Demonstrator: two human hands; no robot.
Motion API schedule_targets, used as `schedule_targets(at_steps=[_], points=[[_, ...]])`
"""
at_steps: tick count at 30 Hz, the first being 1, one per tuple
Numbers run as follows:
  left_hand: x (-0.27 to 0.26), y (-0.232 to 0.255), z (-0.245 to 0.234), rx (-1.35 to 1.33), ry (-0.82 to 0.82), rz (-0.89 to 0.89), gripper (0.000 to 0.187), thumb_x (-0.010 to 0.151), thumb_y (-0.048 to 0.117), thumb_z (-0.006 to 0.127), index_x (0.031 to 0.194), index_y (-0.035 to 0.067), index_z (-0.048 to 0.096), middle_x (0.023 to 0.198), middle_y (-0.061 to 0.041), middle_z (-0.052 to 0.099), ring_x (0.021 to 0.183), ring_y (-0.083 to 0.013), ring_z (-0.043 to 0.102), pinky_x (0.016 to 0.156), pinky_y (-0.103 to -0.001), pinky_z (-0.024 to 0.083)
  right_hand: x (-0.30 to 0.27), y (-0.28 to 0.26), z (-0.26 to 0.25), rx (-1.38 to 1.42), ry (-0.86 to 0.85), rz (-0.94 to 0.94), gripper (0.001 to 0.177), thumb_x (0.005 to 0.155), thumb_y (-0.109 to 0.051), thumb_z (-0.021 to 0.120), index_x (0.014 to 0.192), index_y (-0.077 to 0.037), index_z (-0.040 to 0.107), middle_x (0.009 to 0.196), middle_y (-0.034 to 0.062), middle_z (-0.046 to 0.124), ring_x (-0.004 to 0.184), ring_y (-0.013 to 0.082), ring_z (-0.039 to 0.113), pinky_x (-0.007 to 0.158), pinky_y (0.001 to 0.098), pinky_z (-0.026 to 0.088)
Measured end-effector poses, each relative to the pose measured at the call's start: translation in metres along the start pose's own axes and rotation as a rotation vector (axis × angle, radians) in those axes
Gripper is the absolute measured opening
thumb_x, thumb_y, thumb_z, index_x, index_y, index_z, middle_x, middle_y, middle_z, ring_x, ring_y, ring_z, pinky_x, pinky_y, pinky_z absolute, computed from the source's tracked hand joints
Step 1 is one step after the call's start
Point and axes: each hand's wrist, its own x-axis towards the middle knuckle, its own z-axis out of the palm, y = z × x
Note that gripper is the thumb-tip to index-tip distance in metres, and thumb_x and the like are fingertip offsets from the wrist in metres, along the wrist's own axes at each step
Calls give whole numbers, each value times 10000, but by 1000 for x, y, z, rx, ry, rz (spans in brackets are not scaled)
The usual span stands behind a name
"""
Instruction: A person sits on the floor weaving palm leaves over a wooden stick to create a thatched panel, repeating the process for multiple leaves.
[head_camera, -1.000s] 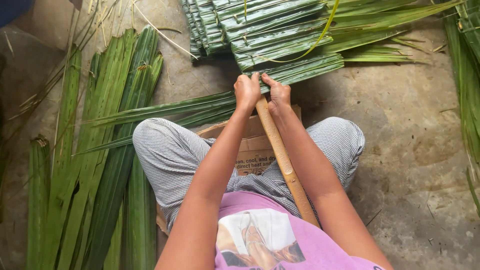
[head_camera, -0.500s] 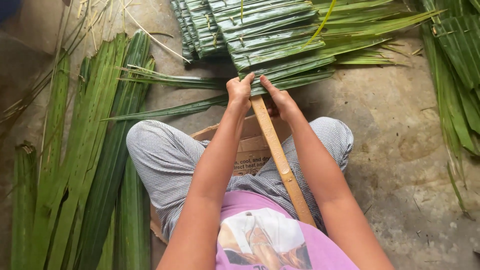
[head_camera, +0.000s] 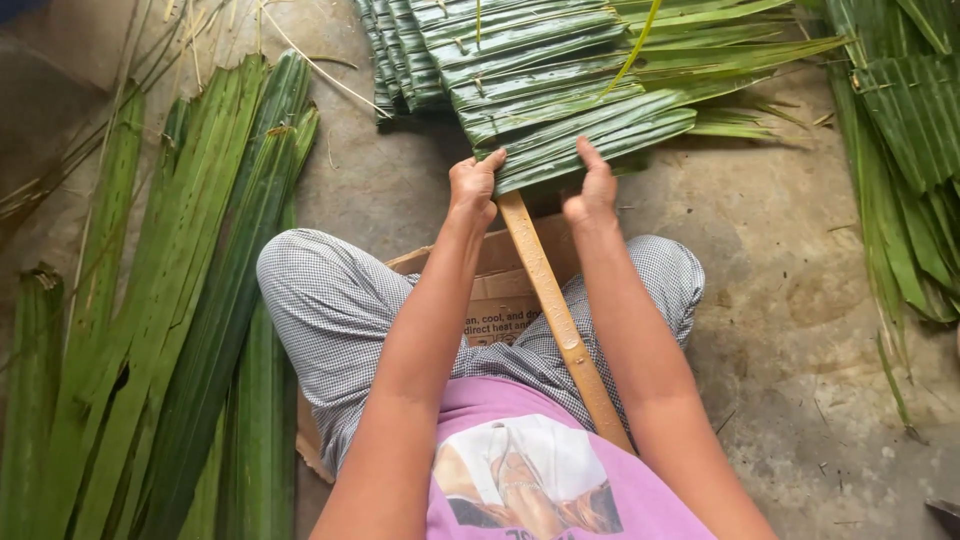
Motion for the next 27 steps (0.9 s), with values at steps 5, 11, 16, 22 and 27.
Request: schedule_targets(at_steps=[5,11,16,22,27], points=[[-12,9,2,-14,-24,-18,239,762,58,890,917,-59,752,747,-223,728,652,-304,756,588,-437,639,-20,-41,25,71,13,-153,492,620,11,982,1008,92,691,974,258,686,910,388,732,783,549,613],[-13,10,-4,-25,-95,4,221,774,59,890,914,-46,754,745,-209,736,635,-287,757,588,-420,646,20,-33,10,-2,-52,65,699,636,-134,947,1224,22,603,1141,259,627,1056,443,655,870,680,536],[-3,0,-7,-25,-120,45,221,800,69,883,929,-46,747,755,-191,742,636,-256,757,600,-403,650,0,-38,25,-218,-170,299,1107,685,-475,920,1517,2,368,1455,307,467,1353,489,493,1038,748,423],[-6,-1,-7,-8,-132,104,233,833,146,872,945,-17,749,734,-145,738,621,-208,748,593,-365,650,49,-21,2,-202,-108,66,850,774,-275,976,1364,61,465,1276,352,572,1144,534,646,854,829,497],[-12,-2,-4,-9,-102,158,241,866,216,843,917,2,745,709,-121,728,615,-174,737,582,-342,648,38,-16,-6,-121,-213,40,654,772,-128,995,1221,103,578,1153,306,633,1037,476,701,835,787,550]])
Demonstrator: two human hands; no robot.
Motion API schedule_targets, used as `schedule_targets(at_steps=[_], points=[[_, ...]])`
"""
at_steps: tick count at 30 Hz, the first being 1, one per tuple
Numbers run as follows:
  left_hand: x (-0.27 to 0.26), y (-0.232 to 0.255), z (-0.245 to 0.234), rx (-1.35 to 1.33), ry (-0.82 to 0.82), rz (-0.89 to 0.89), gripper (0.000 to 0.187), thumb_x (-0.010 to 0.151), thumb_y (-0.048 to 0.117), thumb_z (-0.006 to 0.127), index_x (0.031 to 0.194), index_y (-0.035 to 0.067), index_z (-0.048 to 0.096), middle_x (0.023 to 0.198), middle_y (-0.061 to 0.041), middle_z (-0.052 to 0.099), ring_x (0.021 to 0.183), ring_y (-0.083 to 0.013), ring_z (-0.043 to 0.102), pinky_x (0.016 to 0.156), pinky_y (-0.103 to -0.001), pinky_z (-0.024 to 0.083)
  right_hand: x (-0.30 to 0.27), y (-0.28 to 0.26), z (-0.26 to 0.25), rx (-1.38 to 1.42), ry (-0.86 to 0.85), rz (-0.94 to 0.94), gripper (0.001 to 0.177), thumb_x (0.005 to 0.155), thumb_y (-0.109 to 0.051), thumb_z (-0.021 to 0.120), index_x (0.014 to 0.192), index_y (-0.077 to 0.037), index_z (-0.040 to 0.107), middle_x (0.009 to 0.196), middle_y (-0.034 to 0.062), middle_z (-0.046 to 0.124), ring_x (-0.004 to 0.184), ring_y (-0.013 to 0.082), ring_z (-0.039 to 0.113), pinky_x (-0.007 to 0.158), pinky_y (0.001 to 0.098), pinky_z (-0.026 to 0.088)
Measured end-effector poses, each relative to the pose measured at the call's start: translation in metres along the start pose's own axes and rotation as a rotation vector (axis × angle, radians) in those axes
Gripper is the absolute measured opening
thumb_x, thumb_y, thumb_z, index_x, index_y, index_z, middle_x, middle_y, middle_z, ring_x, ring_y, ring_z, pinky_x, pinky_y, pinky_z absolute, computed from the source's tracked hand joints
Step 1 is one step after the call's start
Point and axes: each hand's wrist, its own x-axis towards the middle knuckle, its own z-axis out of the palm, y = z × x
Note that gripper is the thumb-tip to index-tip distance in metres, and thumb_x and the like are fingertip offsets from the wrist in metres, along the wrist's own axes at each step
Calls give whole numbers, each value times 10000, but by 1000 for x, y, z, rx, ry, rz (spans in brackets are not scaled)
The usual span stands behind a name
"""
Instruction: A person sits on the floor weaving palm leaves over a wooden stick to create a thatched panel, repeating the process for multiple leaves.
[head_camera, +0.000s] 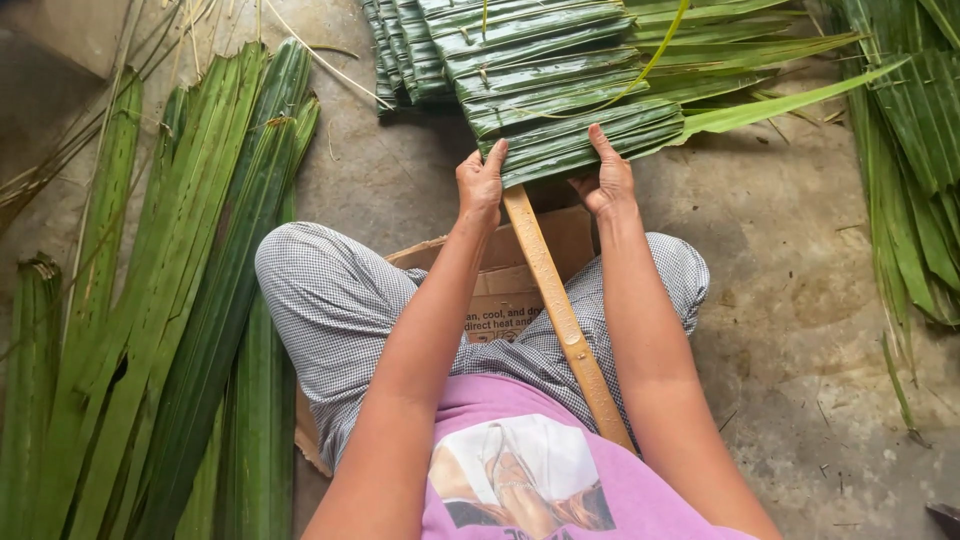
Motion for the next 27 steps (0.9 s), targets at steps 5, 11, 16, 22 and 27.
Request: schedule_targets(at_steps=[5,11,16,22,27], points=[[6,-9,-1,17,3,15,256,884,265,830,906,24,744,708,-115,737,598,-159,736,568,-320,645,20,7,-28,45,-49,31,523,789,-8,958,1185,50,621,1139,255,645,1065,462,701,879,761,561],[-1,-2,3,47,1,30,244,881,266,827,889,37,742,693,-116,738,590,-164,738,559,-314,639,-19,-8,-4,92,-46,134,515,796,-6,938,1184,27,601,1168,247,622,1112,468,672,915,762,548],[22,-30,-14,108,5,64,258,892,284,822,883,40,736,707,-126,749,593,-152,734,557,-313,634,-1,-20,-15,-62,-102,141,632,814,-110,983,1279,16,573,1243,256,598,1192,463,644,959,767,505],[22,-35,-16,232,21,98,279,889,304,827,880,37,748,720,-101,753,635,-108,708,625,-300,624,2,-26,-9,-21,-130,191,520,814,-14,929,1211,23,596,1196,202,567,1191,411,615,984,681,537],[19,-33,-16,278,22,112,275,869,313,844,861,53,756,714,-89,758,643,-101,710,632,-295,622,-49,-45,34,-224,-115,275,1105,754,-639,853,1510,2,364,1461,267,458,1393,381,458,1090,609,452]])
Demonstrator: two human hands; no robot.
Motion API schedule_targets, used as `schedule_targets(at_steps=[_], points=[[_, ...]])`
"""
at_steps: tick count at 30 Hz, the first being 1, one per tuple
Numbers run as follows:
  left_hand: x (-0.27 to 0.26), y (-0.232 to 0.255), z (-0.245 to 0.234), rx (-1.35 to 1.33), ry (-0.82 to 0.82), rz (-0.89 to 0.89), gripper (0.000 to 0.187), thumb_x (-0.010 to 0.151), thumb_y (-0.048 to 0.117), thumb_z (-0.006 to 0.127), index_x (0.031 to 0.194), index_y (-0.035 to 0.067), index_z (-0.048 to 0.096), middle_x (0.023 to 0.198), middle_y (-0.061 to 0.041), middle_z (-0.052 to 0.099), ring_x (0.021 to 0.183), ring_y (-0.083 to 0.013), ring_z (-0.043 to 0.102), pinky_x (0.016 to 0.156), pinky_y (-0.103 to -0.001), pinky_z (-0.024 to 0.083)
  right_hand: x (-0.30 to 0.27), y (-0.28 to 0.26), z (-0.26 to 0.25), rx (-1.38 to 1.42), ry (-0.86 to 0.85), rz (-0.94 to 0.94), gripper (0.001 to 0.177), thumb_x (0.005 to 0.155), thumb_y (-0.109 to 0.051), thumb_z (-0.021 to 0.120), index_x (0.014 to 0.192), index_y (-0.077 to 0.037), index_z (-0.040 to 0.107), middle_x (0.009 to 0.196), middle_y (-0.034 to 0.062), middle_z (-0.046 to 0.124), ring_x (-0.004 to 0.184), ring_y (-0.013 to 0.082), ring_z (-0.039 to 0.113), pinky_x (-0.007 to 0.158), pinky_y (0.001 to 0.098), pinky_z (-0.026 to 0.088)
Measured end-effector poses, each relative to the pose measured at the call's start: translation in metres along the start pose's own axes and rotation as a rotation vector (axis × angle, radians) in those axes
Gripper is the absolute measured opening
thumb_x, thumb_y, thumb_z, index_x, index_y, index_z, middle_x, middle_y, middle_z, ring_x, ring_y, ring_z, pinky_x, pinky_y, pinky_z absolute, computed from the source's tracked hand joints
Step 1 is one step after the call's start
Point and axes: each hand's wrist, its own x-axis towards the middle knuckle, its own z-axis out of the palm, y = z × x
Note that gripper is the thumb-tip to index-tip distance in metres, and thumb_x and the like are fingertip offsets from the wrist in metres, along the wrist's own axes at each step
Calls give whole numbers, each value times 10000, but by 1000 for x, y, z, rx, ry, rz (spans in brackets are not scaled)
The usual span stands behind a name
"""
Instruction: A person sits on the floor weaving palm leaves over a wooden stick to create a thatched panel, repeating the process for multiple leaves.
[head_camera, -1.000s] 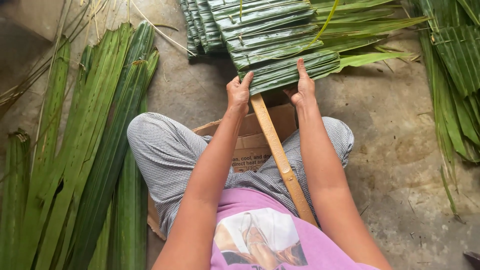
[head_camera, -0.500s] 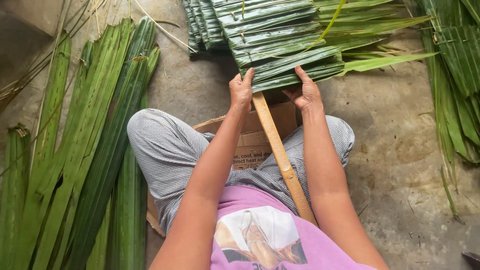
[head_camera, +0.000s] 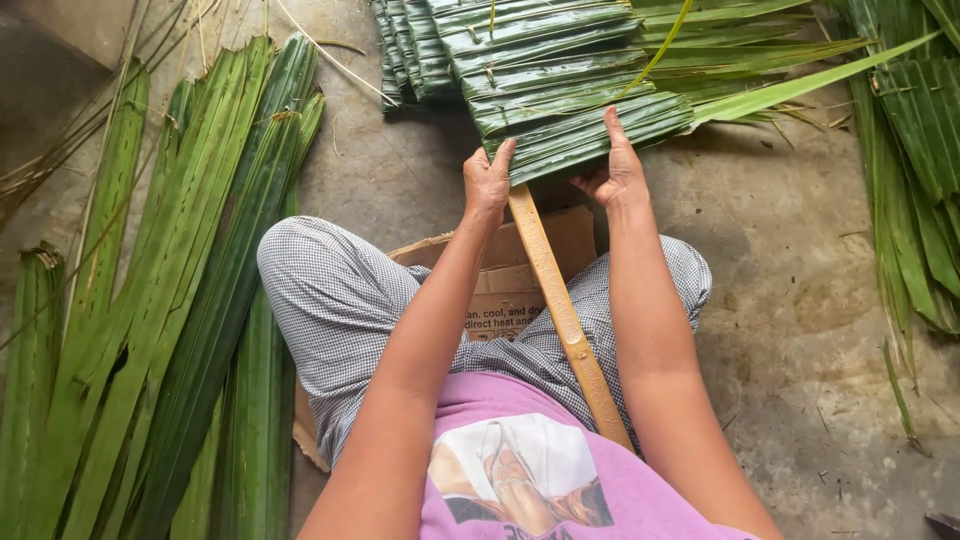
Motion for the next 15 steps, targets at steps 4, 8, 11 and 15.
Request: schedule_targets(at_steps=[4,8,11,15], points=[[0,-3,0,-8,8,1,270,879,304,837,877,45,761,722,-80,755,658,-93,699,655,-290,614,38,15,-16,-10,110,-72,924,772,-549,875,1384,11,468,1261,239,564,1143,409,638,829,622,589],[1,-7,1,-15,19,12,281,885,326,832,890,53,765,734,-82,760,671,-91,692,660,-304,616,58,25,-33,90,117,-210,741,805,-339,938,1285,57,537,1184,262,623,1043,437,715,790,691,604],[-4,3,4,-42,23,-2,266,882,316,833,897,58,769,740,-64,755,677,-86,691,673,-296,617,70,30,-36,162,68,-242,605,831,-179,931,1232,86,563,1144,262,629,1023,454,721,809,732,591],[-5,9,3,-123,-23,-18,244,889,294,830,925,60,771,740,-64,757,655,-95,709,635,-288,631,53,28,-25,195,108,-362,454,811,-47,921,1130,96,633,1036,248,690,917,433,762,763,725,610]])
